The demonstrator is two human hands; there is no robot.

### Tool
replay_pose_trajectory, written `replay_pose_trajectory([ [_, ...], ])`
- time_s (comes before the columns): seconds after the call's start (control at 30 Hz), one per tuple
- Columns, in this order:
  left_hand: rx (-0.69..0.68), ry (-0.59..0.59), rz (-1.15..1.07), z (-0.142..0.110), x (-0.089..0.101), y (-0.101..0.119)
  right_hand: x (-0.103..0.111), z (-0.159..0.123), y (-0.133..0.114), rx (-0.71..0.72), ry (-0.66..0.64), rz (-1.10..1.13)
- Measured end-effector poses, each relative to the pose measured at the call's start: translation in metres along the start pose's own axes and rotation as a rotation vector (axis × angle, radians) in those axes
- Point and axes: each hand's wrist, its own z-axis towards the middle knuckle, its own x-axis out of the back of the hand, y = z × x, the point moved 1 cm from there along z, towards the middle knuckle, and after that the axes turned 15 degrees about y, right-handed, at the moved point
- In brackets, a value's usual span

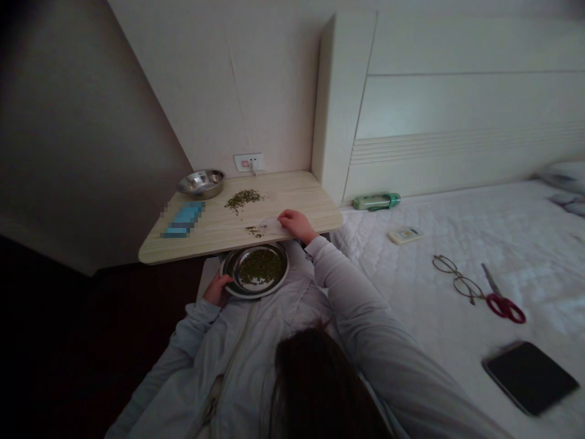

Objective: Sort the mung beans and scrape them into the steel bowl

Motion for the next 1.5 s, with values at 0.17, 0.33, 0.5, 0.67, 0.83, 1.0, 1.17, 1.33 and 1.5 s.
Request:
replay_pose_trajectory([
  [0.17, 0.004, 0.006, 0.009, 0.0, 0.001, 0.0, 0.0, 0.0, 0.001, -0.003, -0.018, 0.031],
  [0.33, -0.002, -0.002, 0.005, -0.001, 0.0, 0.001, -0.001, 0.0, 0.001, -0.003, -0.039, 0.03],
  [0.5, -0.007, -0.009, 0.001, -0.003, -0.001, 0.002, -0.001, 0.0, 0.003, 0.009, -0.058, 0.015],
  [0.67, -0.007, 0.004, -0.007, -0.003, -0.001, 0.002, 0.0, 0.0, 0.001, 0.021, -0.031, 0.023],
  [0.83, -0.004, 0.003, -0.005, -0.003, -0.001, 0.001, 0.001, -0.001, 0.0, -0.008, -0.053, 0.067],
  [1.0, 0.009, 0.016, 0.003, -0.002, 0.0, 0.0, 0.0, -0.002, -0.002, 0.007, -0.147, 0.07],
  [1.17, 0.004, 0.001, 0.01, -0.002, -0.001, 0.001, -0.008, 0.0, -0.009, 0.049, -0.153, -0.059],
  [1.33, -0.004, 0.005, 0.029, -0.001, 0.0, 0.0, -0.023, 0.004, -0.016, 0.113, -0.115, -0.115],
  [1.5, -0.003, -0.014, 0.022, 0.0, 0.0, -0.001, -0.032, 0.006, -0.023, 0.115, -0.06, -0.118],
])
